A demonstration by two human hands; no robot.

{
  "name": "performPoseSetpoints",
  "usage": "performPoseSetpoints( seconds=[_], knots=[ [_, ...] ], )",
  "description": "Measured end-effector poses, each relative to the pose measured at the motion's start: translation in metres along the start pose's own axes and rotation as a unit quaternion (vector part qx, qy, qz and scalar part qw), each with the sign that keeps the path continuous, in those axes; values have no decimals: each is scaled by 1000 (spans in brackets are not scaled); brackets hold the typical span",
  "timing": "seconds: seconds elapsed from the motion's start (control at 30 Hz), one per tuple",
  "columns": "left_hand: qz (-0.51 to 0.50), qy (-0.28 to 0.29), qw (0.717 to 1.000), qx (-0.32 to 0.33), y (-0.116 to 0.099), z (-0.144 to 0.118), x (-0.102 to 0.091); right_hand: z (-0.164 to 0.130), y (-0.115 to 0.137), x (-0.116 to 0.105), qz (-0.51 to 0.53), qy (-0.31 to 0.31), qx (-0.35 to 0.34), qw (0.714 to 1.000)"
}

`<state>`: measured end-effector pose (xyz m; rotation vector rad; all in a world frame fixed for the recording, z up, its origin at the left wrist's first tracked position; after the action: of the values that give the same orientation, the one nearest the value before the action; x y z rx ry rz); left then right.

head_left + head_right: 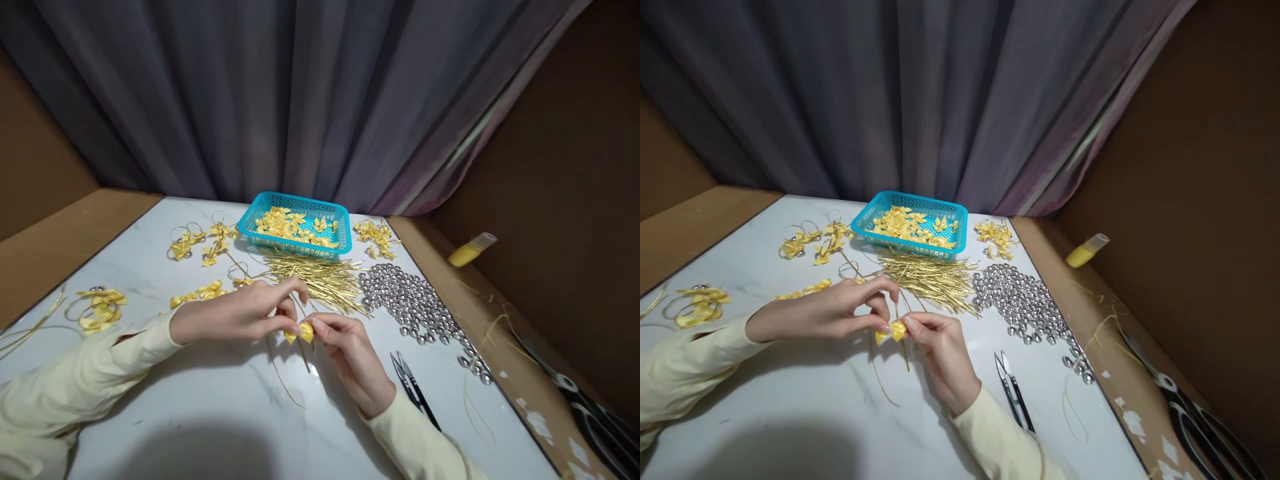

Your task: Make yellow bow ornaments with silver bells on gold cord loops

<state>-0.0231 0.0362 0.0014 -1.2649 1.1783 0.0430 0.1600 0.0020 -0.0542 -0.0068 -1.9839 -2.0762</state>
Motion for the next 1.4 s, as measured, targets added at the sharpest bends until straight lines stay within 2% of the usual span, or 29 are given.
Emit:
performPoseSetpoints(
  seconds=[0.07,0.1,0.2,0.23,0.27,0.33,0.43,0.5,0.6,0.67,0.73,0.8,0.9,1.0,1.17,1.23,1.3,1.37,1.4],
  knots=[
    [37,-13,999,10,2,-1,-2,2,2,-3,-32,-22,-38,999],
    [64,-39,997,9,3,-2,-3,2,4,-5,-52,-37,-64,996],
    [127,-174,976,-18,4,-7,-10,1,7,-10,-113,-96,-138,979],
    [129,-201,970,-32,4,-9,-11,0,7,-10,-132,-115,-160,971],
    [122,-204,970,-47,3,-10,-11,-1,7,-10,-157,-127,-191,961],
    [81,-151,983,-71,0,-10,-7,-5,4,-9,-225,-117,-282,925],
    [-41,-64,992,-100,0,-3,5,-10,-2,-5,-329,-31,-438,836],
    [-146,-13,982,-116,1,5,13,-12,-7,-4,-369,30,-497,785],
    [-288,47,947,-134,5,13,20,-14,-10,-3,-443,89,-526,720],
    [-325,61,934,-138,6,14,20,-14,-10,-2,-493,99,-527,685],
    [-330,54,930,-150,6,13,19,-15,-10,-1,-516,97,-527,669],
    [-339,45,924,-172,4,11,17,-15,-10,-1,-507,96,-517,683],
    [-345,42,917,-194,2,9,16,-13,-10,-2,-459,88,-484,740],
    [-329,29,925,-188,4,11,17,-11,-11,-2,-407,90,-451,789],
    [-288,-12,943,-169,18,16,19,-11,-7,3,-371,102,-417,824],
    [-262,-13,948,-179,20,17,18,-11,-3,3,-347,69,-407,842],
    [-238,-3,953,-188,20,18,16,-10,2,0,-313,5,-388,867],
    [-222,16,959,-176,17,18,15,-6,6,-5,-282,-32,-340,896],
    [-218,28,962,-164,16,18,15,-4,7,-7,-262,-27,-306,915]
  ],
)
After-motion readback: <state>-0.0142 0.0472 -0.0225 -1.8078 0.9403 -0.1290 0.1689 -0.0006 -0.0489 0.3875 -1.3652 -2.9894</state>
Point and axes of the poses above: each hand's wrist, its own z-axis towards the middle knuckle, its own x-axis out of the palm, y = z × x, the point moved 1 cm from there along z, towards the middle knuckle, and after that the axes turned 11 degrees about -x, right-handed, at the moved point
